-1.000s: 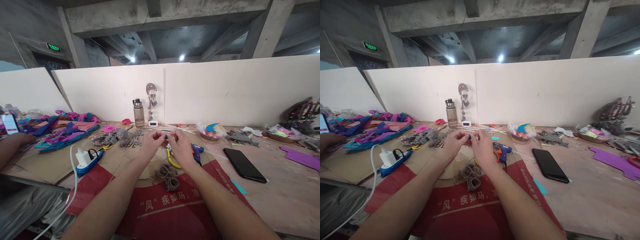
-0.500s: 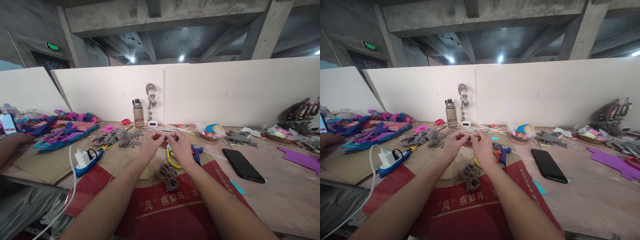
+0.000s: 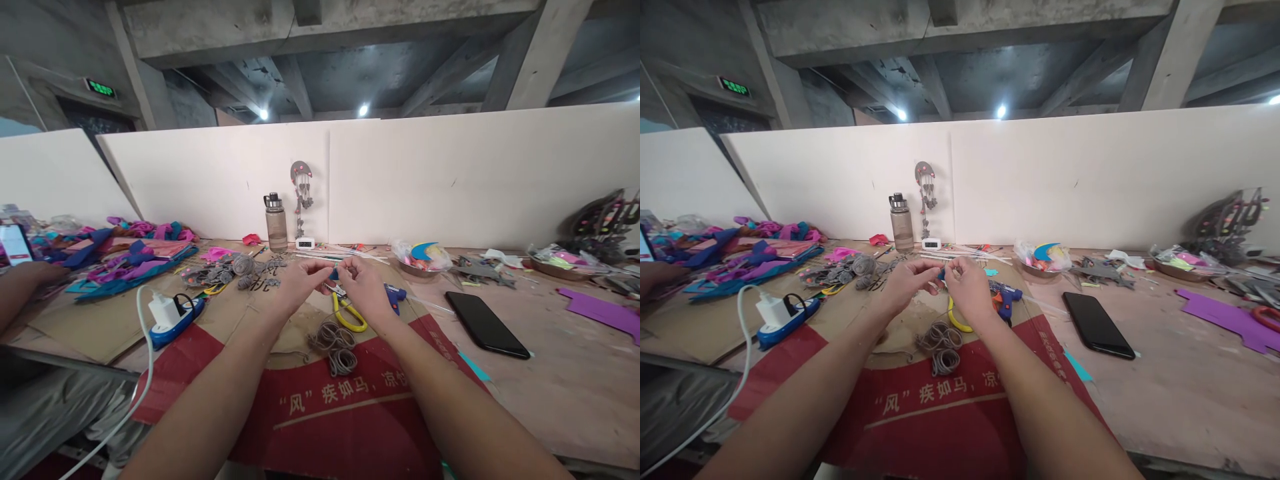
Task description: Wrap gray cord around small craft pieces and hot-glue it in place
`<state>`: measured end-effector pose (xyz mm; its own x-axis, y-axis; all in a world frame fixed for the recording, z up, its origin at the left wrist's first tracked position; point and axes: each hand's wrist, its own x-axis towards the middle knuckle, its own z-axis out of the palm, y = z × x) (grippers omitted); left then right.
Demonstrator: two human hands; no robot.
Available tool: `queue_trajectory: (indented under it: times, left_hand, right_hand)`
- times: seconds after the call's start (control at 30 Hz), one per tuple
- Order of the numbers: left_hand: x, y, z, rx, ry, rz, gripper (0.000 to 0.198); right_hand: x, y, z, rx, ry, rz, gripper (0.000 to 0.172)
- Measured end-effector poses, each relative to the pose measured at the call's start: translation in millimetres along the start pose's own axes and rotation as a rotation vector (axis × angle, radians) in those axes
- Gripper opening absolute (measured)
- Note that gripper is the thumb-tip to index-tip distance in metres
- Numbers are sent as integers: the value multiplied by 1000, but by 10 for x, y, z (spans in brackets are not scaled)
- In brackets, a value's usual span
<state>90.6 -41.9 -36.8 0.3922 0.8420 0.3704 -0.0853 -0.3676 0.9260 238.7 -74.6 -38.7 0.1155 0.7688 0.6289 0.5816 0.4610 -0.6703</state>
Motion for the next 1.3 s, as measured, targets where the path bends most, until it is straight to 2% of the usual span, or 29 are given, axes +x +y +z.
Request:
queue_trajectory:
  times: [0.17,0.3,0.47,0.63,0.87,0.97,1.07,1.2,1.3]
  left_hand:
    - [-5,0,1,171,38,70,19]
    - [-36,73,17,233,45,37,11]
    - [-36,83,29,212,94,21,5]
    - [28,-10,-40,175,186,48,10]
    - [92,-79,-166,133,289,92,13]
    - [130,-104,-274,105,391,115,16]
    - [184,-123,-441,47,518,157,18]
    - [251,-139,-675,-28,723,234,17]
    - [283,-147,-789,-115,817,284,16]
  right_hand:
    - [-32,-12,9,-211,29,-192,9]
    - [-49,2,20,-283,26,-248,9]
    - [-61,4,46,-205,14,-225,9]
    - [-76,18,82,-103,-6,-153,20]
    - [-86,16,101,-34,-51,-130,13]
    - [-74,1,81,6,-80,-71,17]
    - [-54,-3,56,126,-136,52,23]
    - [-8,-65,-49,460,-289,284,29]
    - [31,-221,-225,665,-339,352,30]
